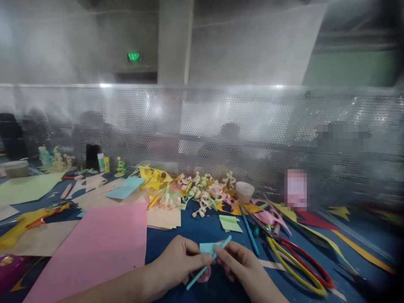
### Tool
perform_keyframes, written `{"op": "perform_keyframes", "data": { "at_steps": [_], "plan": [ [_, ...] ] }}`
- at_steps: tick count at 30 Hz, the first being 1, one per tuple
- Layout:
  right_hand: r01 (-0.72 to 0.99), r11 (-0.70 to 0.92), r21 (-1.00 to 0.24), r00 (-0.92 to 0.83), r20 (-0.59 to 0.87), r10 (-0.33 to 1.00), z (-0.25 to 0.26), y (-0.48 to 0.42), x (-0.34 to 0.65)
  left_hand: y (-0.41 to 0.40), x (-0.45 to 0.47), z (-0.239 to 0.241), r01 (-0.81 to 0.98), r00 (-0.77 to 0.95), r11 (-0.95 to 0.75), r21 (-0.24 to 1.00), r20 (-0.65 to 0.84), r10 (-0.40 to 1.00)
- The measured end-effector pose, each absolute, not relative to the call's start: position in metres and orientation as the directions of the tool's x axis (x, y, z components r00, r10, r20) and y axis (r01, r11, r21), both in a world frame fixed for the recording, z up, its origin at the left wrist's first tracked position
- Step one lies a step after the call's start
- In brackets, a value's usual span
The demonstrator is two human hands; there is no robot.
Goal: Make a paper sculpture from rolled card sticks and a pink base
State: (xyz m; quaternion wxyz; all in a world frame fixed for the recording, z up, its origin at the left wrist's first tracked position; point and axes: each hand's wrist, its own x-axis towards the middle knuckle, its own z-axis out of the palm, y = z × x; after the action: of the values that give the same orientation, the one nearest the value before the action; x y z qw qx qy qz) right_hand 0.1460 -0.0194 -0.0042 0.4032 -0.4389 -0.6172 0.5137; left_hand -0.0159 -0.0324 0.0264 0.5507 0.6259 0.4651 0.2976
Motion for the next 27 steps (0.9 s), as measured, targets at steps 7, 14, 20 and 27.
{"op": "perform_keyframes", "data": {
  "at_steps": [7,14,20,27],
  "plan": [
    [0.174,0.069,-0.982,-0.274,0.019,0.962,-0.009,-0.018,0.148,-0.030,-0.017,0.014,0.279,0.396,-0.085,0.956,-0.034,0.917],
    [0.220,0.031,-0.975,-0.254,-0.027,0.967,-0.010,-0.016,0.148,-0.033,-0.015,0.011,0.372,0.371,-0.233,0.898,0.086,0.925],
    [0.253,0.067,-0.965,-0.209,0.013,0.978,-0.021,-0.010,0.149,-0.034,-0.012,0.009,0.350,0.418,-0.297,0.888,0.136,0.898],
    [0.288,0.083,-0.954,-0.154,0.039,0.987,-0.008,-0.017,0.146,-0.032,-0.011,0.007,0.298,0.422,-0.235,0.925,0.093,0.902]
  ]
}}
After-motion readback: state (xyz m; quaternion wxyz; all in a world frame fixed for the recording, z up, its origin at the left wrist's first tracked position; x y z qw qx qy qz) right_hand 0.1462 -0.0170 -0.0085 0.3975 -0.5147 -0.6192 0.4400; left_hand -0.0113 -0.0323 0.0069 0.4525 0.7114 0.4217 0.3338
